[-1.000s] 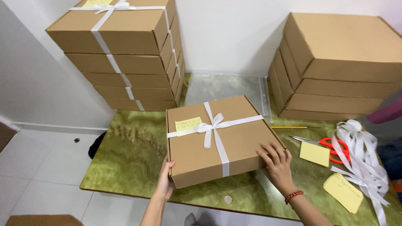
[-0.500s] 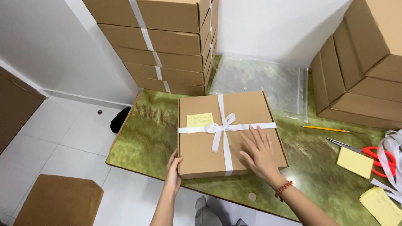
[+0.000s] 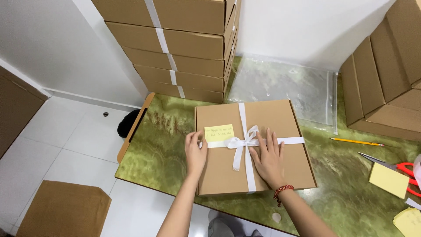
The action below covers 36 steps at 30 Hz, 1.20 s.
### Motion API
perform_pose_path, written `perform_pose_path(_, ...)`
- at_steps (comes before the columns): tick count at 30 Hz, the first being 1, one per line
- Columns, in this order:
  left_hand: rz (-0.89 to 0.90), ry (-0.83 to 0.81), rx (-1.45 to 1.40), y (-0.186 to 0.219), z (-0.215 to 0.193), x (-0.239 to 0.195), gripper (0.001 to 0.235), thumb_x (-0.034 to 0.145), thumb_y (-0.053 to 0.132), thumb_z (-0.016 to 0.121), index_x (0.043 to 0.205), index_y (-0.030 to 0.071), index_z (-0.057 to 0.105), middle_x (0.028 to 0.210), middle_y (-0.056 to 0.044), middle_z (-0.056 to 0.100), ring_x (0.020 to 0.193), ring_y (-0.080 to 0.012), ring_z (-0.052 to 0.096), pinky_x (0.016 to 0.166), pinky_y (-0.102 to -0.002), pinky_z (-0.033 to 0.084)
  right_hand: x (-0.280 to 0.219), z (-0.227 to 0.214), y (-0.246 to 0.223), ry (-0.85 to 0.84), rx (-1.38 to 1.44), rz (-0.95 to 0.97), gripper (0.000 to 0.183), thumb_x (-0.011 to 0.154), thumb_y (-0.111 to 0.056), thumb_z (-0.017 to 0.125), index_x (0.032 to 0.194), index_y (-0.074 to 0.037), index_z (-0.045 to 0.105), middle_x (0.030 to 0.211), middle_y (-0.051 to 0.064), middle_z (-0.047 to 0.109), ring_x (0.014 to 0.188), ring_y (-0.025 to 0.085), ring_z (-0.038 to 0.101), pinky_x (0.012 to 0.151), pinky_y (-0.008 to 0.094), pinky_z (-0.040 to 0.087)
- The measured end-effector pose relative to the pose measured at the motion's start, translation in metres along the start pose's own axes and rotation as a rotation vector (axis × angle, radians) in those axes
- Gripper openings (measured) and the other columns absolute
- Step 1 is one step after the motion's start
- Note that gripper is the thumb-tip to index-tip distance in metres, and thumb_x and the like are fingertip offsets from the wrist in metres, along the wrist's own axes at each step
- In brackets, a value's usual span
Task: The person unties a white ribbon from a cardboard box, opens it, and removes a yellow shirt wrapped in plastic. They then hang the shirt on a blue hanger and place it on a clothing rack. The person also handles plastic packaging and stacks boxes.
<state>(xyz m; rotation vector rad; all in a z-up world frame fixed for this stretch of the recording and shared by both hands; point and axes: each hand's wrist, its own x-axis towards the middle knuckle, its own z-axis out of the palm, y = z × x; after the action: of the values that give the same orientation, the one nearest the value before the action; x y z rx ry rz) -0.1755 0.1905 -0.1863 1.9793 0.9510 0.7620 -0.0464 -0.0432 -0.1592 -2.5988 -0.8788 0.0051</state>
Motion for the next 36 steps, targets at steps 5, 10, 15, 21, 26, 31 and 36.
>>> perform_pose_path(5, -0.146, 0.071, 0.006, -0.038, 0.044, 0.045, 0.033, 0.084, 0.016, 0.085, 0.115, 0.006, 0.077, 0.120, -0.013, 0.060, 0.111, -0.0401, 0.070, 0.096, -0.045, 0.059, 0.004, 0.009, 0.005, 0.042, -0.018, 0.043, 0.064, 0.105, -0.055, 0.055, 0.163, -0.031, 0.042, 0.177, 0.009, 0.026, 0.164, 0.030, 0.020, 0.129, 0.064, 0.014)
perform_pose_path(10, -0.260, 0.054, 0.097, -0.065, 0.054, 0.061, 0.024, 0.075, 0.031, 0.096, 0.095, 0.022, 0.085, 0.112, 0.002, 0.055, 0.109, -0.0276, 0.071, 0.095, -0.037, 0.060, 0.007, 0.017, 0.009, 0.075, 0.014, 0.071, 0.062, 0.104, -0.054, 0.058, 0.159, -0.029, 0.047, 0.177, 0.008, 0.029, 0.164, 0.028, 0.022, 0.130, 0.062, 0.014)
perform_pose_path(15, -0.315, 0.016, 0.030, -0.050, 0.040, 0.047, 0.021, 0.080, 0.042, 0.092, 0.097, 0.029, 0.086, 0.115, 0.004, 0.060, 0.109, -0.0237, 0.070, 0.095, -0.034, 0.054, 0.006, 0.013, 0.005, 0.103, 0.021, 0.091, 0.060, 0.102, -0.054, 0.060, 0.154, -0.025, 0.052, 0.175, 0.007, 0.032, 0.163, 0.027, 0.024, 0.131, 0.060, 0.016)
perform_pose_path(21, -0.329, -0.052, -0.466, 0.006, 0.018, 0.025, 0.017, 0.096, 0.024, 0.081, 0.109, 0.013, 0.083, 0.090, -0.001, 0.067, 0.087, -0.0114, 0.056, 0.079, -0.027, 0.047, 0.008, 0.015, 0.006, 0.153, 0.035, 0.129, 0.061, 0.100, -0.054, 0.064, 0.152, -0.023, 0.053, 0.173, 0.007, 0.036, 0.163, 0.027, 0.026, 0.131, 0.060, 0.017)
perform_pose_path(26, -0.319, -0.083, -0.622, 0.066, -0.001, 0.022, 0.022, 0.100, 0.028, 0.079, 0.115, 0.012, 0.077, 0.100, -0.002, 0.073, 0.095, -0.0104, 0.057, 0.087, -0.028, 0.049, 0.009, 0.003, 0.004, 0.181, 0.157, 0.137, 0.061, 0.100, -0.051, 0.066, 0.152, -0.020, 0.054, 0.171, 0.008, 0.039, 0.162, 0.029, 0.027, 0.131, 0.061, 0.018)
perform_pose_path(31, -0.220, -0.294, -0.642, 0.119, 0.032, -0.004, 0.022, 0.098, 0.028, 0.080, 0.112, 0.010, 0.077, 0.099, -0.002, 0.072, 0.093, -0.0100, 0.059, 0.083, -0.025, 0.048, -0.008, -0.042, 0.005, 0.368, 0.715, 0.247, 0.055, 0.104, -0.024, 0.063, 0.155, -0.008, 0.049, 0.164, 0.024, 0.043, 0.154, 0.046, 0.037, 0.125, 0.062, 0.030)
perform_pose_path(36, -0.179, -0.584, -0.623, 0.171, 0.091, -0.064, 0.019, 0.096, 0.024, 0.082, 0.110, 0.011, 0.080, 0.091, -0.001, 0.076, 0.085, -0.0069, 0.062, 0.078, -0.024, 0.050, -0.049, -0.061, 0.096, 0.577, 1.253, 0.542, 0.046, 0.092, -0.007, 0.082, 0.136, -0.004, 0.069, 0.116, 0.014, 0.078, 0.107, 0.018, 0.074, 0.103, 0.033, 0.058)
